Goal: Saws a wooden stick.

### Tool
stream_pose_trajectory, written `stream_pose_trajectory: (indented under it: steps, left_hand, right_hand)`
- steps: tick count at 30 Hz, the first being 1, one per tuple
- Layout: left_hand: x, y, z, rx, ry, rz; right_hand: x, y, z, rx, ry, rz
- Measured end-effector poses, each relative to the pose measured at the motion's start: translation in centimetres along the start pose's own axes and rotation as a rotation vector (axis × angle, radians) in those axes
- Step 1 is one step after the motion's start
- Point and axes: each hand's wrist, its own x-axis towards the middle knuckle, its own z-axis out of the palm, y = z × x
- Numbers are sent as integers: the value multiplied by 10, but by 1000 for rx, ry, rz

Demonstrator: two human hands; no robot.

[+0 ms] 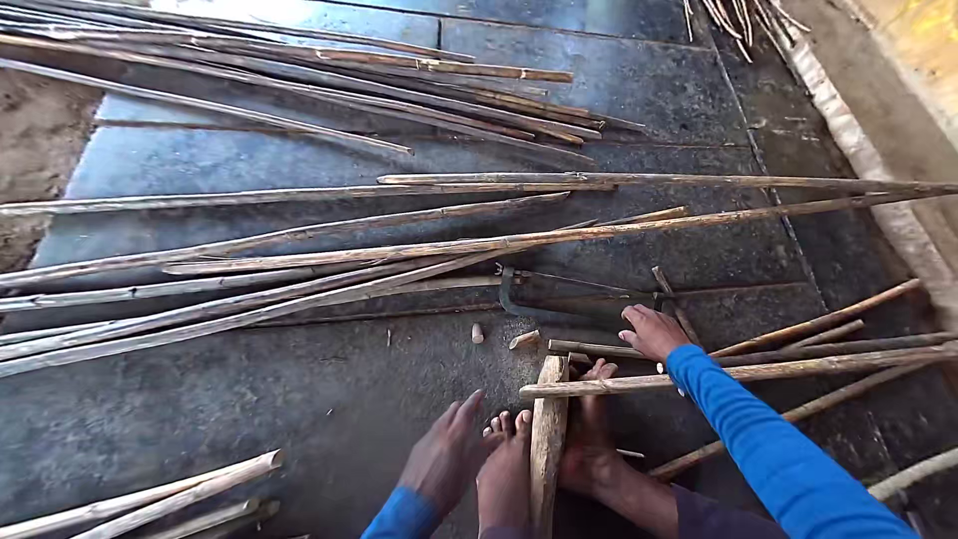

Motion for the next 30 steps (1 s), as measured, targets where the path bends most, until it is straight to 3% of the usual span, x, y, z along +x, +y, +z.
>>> stream_pose_trajectory:
  steps: [1, 3, 6, 10, 14, 20, 22, 24, 26, 28, 30]
  left_hand:
    - [19, 6, 9, -68, -73, 5]
    - [48, 16, 27, -184, -140, 42]
    - [58, 22, 47, -251, 27, 92]
    - [56, 31, 56, -244, 215, 256]
    - [66, 39, 72, -98, 339, 386]
    - [91, 43, 77, -157, 61, 451]
    - [91, 37, 80, -163, 91, 498]
    - [88, 32, 83, -168, 172, 521]
    - [81, 25, 84, -190, 215, 517]
    - [74, 16, 86, -224, 251, 510]
    - [70, 7, 87, -237, 251, 530]
  right_hand:
    - [3, 10, 20, 51, 73, -50]
    - [6, 10, 25, 97, 37, -41]
    - [7, -9, 8, 134, -35, 25]
    - [5, -1, 19, 298, -28, -52]
    - [5, -24, -7, 104, -71, -21]
    - [-7, -61, -49, -202, -112, 59]
    - [-16, -43, -51, -295, -55, 16]
    - [-30, 4, -44, -342, 162, -62]
    - [-50, 42, -45, -200, 342, -76]
    - [-80, 39, -63, -1, 336, -20]
    - [-113, 49, -70, 269, 186, 5]
